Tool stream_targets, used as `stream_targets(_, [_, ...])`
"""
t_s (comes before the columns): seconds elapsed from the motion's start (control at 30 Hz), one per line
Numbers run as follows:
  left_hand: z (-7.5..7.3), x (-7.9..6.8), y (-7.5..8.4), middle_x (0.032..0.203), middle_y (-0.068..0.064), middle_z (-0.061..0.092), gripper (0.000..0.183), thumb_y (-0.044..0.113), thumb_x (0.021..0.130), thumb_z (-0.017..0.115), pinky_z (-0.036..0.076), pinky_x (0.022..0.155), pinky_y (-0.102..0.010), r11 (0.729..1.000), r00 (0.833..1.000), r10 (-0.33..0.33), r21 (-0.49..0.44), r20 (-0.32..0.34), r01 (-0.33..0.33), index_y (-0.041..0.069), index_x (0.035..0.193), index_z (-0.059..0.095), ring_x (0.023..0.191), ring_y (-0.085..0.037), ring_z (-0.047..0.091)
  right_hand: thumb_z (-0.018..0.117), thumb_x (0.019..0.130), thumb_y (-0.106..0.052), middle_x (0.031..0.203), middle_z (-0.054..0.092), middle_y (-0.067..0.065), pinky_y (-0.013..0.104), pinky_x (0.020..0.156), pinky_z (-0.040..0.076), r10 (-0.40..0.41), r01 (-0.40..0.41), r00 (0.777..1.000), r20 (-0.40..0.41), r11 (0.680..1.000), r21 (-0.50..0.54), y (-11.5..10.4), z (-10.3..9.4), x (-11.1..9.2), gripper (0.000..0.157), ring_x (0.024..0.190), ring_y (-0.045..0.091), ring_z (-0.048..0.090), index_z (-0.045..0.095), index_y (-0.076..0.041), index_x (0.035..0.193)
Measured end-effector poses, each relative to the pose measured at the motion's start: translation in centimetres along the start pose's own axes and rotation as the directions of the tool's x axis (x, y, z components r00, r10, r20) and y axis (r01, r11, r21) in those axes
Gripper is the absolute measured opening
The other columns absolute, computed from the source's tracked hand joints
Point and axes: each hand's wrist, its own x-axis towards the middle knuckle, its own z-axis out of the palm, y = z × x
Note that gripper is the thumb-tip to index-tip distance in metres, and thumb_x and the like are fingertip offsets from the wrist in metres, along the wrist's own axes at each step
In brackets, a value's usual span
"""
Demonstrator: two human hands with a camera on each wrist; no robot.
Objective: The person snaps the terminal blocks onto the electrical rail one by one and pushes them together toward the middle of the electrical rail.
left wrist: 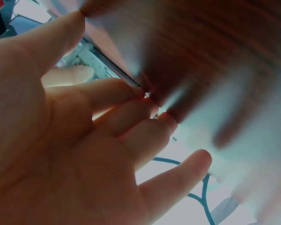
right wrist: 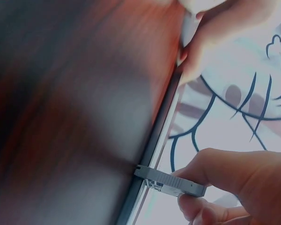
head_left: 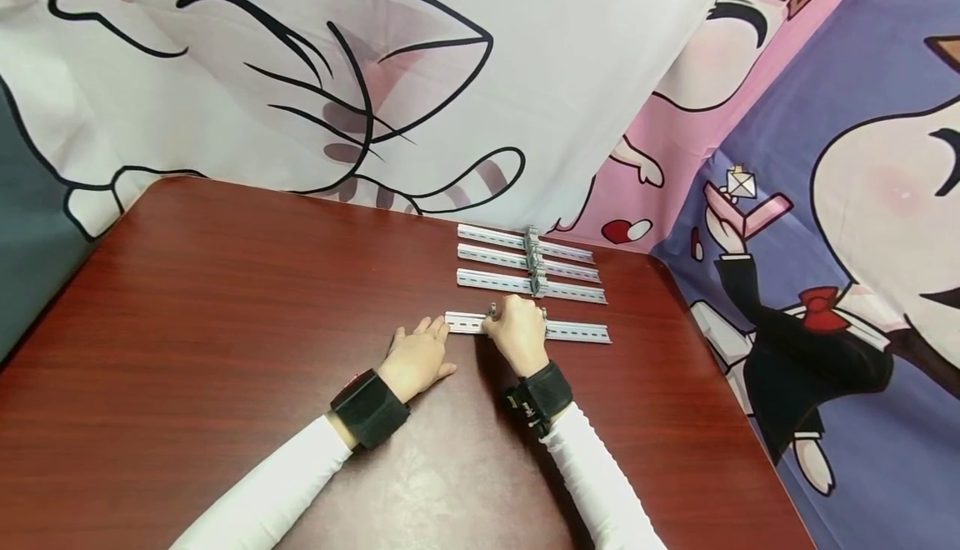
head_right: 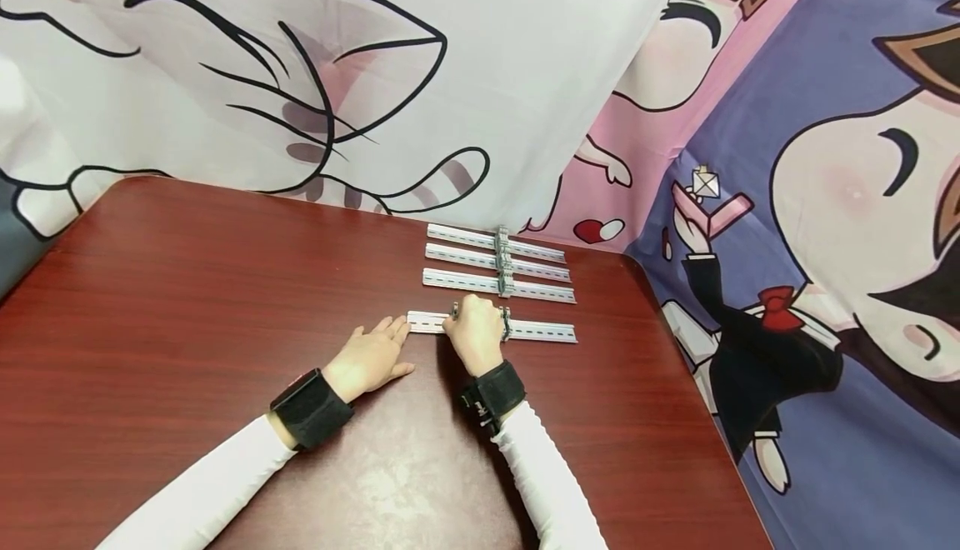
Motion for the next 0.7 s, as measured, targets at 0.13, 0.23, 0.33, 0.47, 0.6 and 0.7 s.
stream_targets(0.13, [0.0, 0.0, 0.0, 0.152, -0.018, 0.038, 0.067, 0.032, 0.093, 0.063, 0.032, 0.107, -0.061, 1.0, 1.0, 0.005, -0.005, -0.004, -0.005, -0.004, 0.144, 0.04, 0.141, -0.033, 0.037, 0.068, 0.067, -0.008, 0.049, 0.026, -0.011, 0.028, 0.041, 0.025, 0.001, 0.0, 0.999, -0.045, 1.0, 0.028, 1.1, -0.2, -0.2, 0.044, 0.049, 0.016, 0.032, 0.031, -0.021, 0.046])
stream_targets(0.23, [0.1, 0.0, 0.0, 0.152, -0.018, 0.039, 0.067, 0.032, 0.093, 0.063, 0.032, 0.107, -0.061, 1.0, 1.0, 0.007, -0.002, -0.006, -0.007, -0.004, 0.144, 0.04, 0.141, -0.033, 0.037, 0.067, 0.065, -0.004, 0.051, 0.022, -0.011, 0.027, 0.042, 0.023, -0.014, 0.017, 0.996, -0.086, 0.999, 0.044, 1.9, -0.5, -0.4, 0.046, 0.049, 0.015, 0.027, 0.029, -0.021, 0.046])
stream_targets(0.33, [0.1, 0.0, -0.1, 0.152, -0.018, 0.038, 0.067, 0.033, 0.093, 0.062, 0.032, 0.107, -0.061, 1.0, 1.0, 0.005, 0.0, -0.001, -0.005, -0.004, 0.144, 0.039, 0.141, -0.033, 0.037, 0.066, 0.066, -0.004, 0.052, 0.021, -0.011, 0.027, 0.042, 0.02, -0.01, 0.014, 0.994, -0.108, 0.999, 0.043, 2.5, -0.7, -0.5, 0.046, 0.05, 0.015, 0.025, 0.028, -0.021, 0.047])
stream_targets(0.47, [0.2, 0.1, -0.2, 0.153, -0.018, 0.037, 0.067, 0.033, 0.094, 0.062, 0.032, 0.108, -0.062, 1.0, 1.0, 0.002, 0.0, 0.008, -0.002, -0.004, 0.145, 0.039, 0.142, -0.033, 0.036, 0.067, 0.067, -0.005, 0.051, 0.026, -0.01, 0.028, 0.041, 0.022, 0.022, -0.018, 0.995, -0.093, 0.999, 0.041, 3.2, -0.9, -0.5, 0.042, 0.049, 0.015, 0.029, 0.033, -0.019, 0.047])
stream_targets(0.6, [0.3, 0.2, -0.3, 0.153, -0.017, 0.037, 0.067, 0.033, 0.094, 0.062, 0.031, 0.108, -0.062, 1.0, 1.0, 0.002, 0.0, 0.014, -0.002, -0.004, 0.145, 0.039, 0.142, -0.033, 0.035, 0.068, 0.067, -0.004, 0.05, 0.031, -0.009, 0.028, 0.042, 0.024, 0.044, -0.042, 0.996, -0.075, 0.998, 0.039, 3.8, -1.1, -0.5, 0.037, 0.049, 0.015, 0.031, 0.039, -0.017, 0.048])
stream_targets(0.7, [0.3, 0.2, -0.2, 0.153, -0.018, 0.037, 0.067, 0.033, 0.094, 0.062, 0.032, 0.108, -0.062, 1.0, 1.0, 0.005, -0.002, 0.012, -0.005, -0.004, 0.145, 0.039, 0.142, -0.033, 0.035, 0.068, 0.066, -0.004, 0.051, 0.031, -0.008, 0.028, 0.042, 0.024, 0.052, -0.05, 0.995, -0.08, 0.998, 0.031, 4.2, -1.2, -0.5, 0.035, 0.049, 0.015, 0.03, 0.04, -0.016, 0.048])
